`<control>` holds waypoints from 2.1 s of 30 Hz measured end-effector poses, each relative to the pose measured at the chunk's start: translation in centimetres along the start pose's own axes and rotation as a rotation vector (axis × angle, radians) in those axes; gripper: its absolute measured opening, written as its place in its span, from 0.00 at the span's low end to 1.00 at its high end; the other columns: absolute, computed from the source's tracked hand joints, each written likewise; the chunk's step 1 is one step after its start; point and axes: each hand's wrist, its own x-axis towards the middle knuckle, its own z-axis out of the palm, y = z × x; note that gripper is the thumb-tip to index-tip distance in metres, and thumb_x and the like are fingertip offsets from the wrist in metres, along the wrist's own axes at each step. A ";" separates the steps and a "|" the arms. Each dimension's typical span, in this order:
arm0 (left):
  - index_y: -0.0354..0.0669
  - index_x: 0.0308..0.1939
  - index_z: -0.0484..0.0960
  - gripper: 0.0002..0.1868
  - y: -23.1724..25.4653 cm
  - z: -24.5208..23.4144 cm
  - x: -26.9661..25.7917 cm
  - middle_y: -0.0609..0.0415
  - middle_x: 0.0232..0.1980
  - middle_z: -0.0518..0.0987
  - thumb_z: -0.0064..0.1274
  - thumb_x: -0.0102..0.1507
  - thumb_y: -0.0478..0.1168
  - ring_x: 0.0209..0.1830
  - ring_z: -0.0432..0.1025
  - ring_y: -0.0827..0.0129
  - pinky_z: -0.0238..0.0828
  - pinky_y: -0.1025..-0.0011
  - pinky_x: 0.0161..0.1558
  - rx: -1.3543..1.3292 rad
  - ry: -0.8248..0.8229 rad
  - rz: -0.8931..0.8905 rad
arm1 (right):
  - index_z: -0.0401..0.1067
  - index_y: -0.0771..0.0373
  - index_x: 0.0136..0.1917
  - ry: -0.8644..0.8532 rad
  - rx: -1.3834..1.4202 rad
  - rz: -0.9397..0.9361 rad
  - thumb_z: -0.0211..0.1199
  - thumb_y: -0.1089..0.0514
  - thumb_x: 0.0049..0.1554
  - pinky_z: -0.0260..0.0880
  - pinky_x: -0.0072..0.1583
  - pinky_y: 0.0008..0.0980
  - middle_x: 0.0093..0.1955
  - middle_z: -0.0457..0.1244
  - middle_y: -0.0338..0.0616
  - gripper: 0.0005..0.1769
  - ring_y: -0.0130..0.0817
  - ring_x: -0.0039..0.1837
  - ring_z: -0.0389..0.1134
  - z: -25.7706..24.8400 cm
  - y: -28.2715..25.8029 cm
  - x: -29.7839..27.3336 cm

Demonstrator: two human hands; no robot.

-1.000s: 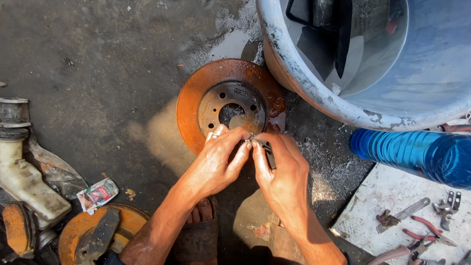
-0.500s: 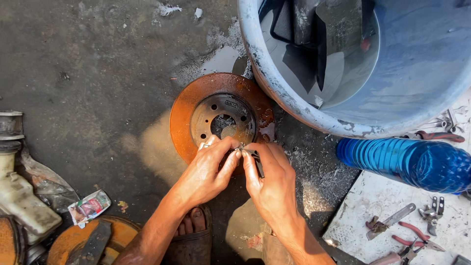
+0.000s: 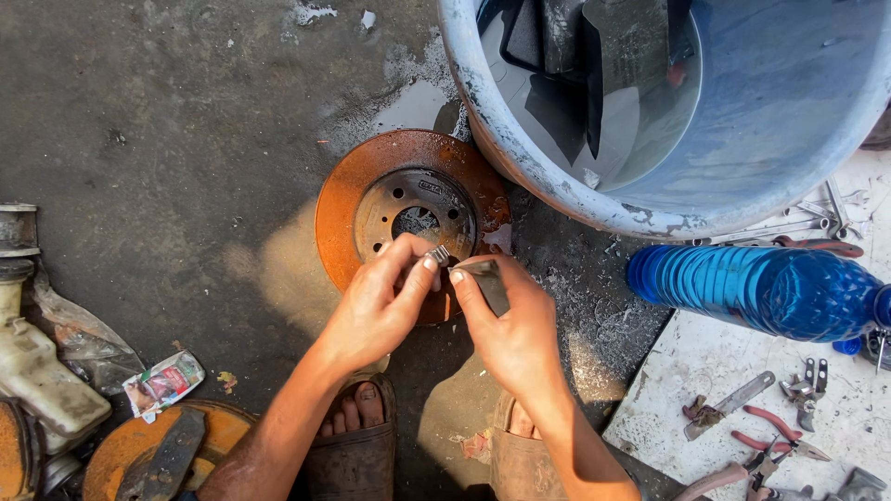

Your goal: The person retrieves a dark rectangular block from a bucket of water and uses it to scrub a small metal ring placed on a rusty brake disc. The person repeats this scrubbing action on the same ring for an extended period.

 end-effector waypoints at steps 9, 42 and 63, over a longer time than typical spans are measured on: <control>0.41 0.48 0.79 0.13 0.3 -4.2 0.5 0.58 0.33 0.71 0.48 0.68 0.46 0.35 0.64 0.73 0.62 0.70 0.41 -1.162 0.365 -0.304 | 0.72 0.63 0.44 -0.018 1.230 0.696 0.68 0.64 0.61 0.62 0.43 0.27 0.35 0.63 0.39 0.06 0.28 0.37 0.63 -1.9 0.4 1.6; 0.41 0.46 0.81 0.08 -0.7 0.0 0.8 0.45 0.30 0.81 0.49 0.70 0.40 0.26 0.77 0.57 0.76 0.61 0.28 0.019 0.077 -0.033 | 0.80 0.59 0.54 -0.049 0.005 -0.077 0.65 0.50 0.64 0.77 0.53 0.46 0.48 0.71 0.51 0.12 0.57 0.55 0.74 1.2 1.4 2.2; 0.40 0.47 0.77 0.10 -2.1 0.7 0.1 0.40 0.26 0.74 0.40 0.75 0.39 0.24 0.73 0.51 0.75 0.52 0.32 -0.141 -0.073 0.024 | 0.80 0.60 0.54 -0.020 0.033 0.059 0.67 0.53 0.62 0.77 0.58 0.46 0.51 0.73 0.50 0.10 0.51 0.59 0.75 1.7 2.6 -0.2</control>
